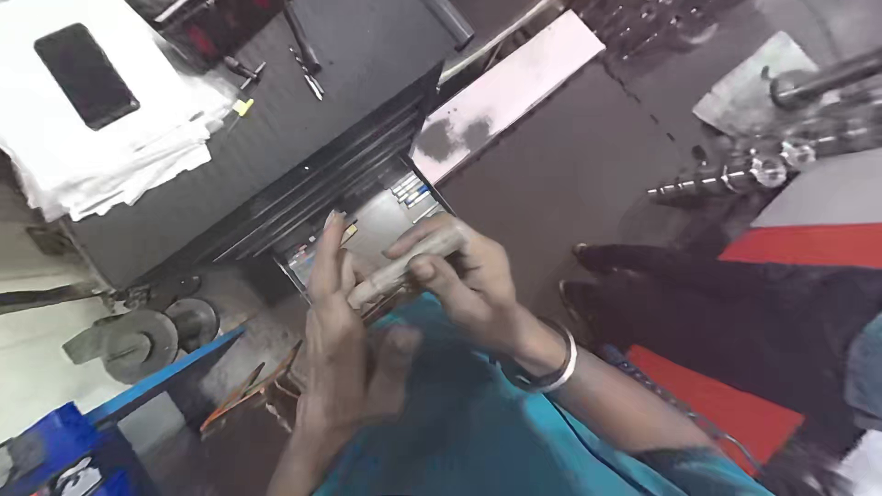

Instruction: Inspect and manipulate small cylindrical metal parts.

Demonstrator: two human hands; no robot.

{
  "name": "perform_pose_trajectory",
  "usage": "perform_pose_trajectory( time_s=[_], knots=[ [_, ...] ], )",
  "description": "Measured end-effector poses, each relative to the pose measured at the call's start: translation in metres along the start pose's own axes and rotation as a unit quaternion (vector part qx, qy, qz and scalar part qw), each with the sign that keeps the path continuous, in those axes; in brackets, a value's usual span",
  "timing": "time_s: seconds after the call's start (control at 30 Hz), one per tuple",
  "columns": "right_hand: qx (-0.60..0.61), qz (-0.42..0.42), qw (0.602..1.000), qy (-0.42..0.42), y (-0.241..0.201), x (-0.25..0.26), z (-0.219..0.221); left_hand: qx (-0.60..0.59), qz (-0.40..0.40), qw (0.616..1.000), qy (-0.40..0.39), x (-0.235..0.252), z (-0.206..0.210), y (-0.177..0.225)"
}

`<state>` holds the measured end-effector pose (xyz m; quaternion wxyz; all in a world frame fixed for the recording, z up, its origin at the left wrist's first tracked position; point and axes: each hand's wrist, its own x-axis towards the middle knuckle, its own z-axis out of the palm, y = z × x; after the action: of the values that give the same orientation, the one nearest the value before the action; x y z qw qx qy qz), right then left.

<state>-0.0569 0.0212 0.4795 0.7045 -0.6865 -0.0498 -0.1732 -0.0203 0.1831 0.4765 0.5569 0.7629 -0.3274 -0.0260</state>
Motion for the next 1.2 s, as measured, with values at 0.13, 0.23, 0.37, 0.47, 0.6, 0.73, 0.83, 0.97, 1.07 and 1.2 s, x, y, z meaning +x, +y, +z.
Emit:
perform_pose_trajectory(
  time_s=[0.13, 0.23, 0.37, 0.47, 0.6, 0.73, 0.83, 0.97, 1.07, 1.2],
  knots=[
    [0.051, 0.150, 0.987, -0.014, 0.042, -0.009, -0.015, -0.017, -0.084, 0.994, -0.066, -0.001, 0.016, -0.042],
    [-0.133, 0.270, 0.951, -0.068, 0.115, -0.035, -0.045, 0.042, -0.214, 0.966, -0.141, -0.014, 0.049, -0.114],
    [-0.292, 0.514, 0.785, -0.185, 0.190, -0.089, -0.111, 0.096, -0.385, 0.893, -0.214, -0.024, 0.128, -0.241],
    [-0.289, 0.584, 0.737, -0.181, 0.209, -0.131, -0.159, 0.175, -0.395, 0.861, -0.270, -0.012, 0.200, -0.322],
    [-0.320, 0.625, 0.695, -0.154, 0.205, -0.169, -0.201, 0.217, -0.328, 0.888, -0.237, 0.004, 0.286, -0.393],
    [-0.314, 0.649, 0.681, -0.131, 0.203, -0.185, -0.222, 0.249, -0.356, 0.865, -0.252, 0.011, 0.335, -0.427],
    [-0.306, 0.648, 0.685, -0.129, 0.207, -0.189, -0.229, 0.284, -0.328, 0.859, -0.271, 0.004, 0.346, -0.430],
    [-0.301, 0.612, 0.720, -0.127, 0.214, -0.182, -0.229, 0.271, -0.316, 0.866, -0.276, 0.000, 0.350, -0.427],
    [-0.291, 0.602, 0.733, -0.130, 0.216, -0.171, -0.228, 0.218, -0.317, 0.878, -0.284, -0.001, 0.347, -0.427],
    [-0.294, 0.594, 0.737, -0.131, 0.216, -0.167, -0.225, 0.116, -0.281, 0.916, -0.261, -0.004, 0.346, -0.437]
  ],
)
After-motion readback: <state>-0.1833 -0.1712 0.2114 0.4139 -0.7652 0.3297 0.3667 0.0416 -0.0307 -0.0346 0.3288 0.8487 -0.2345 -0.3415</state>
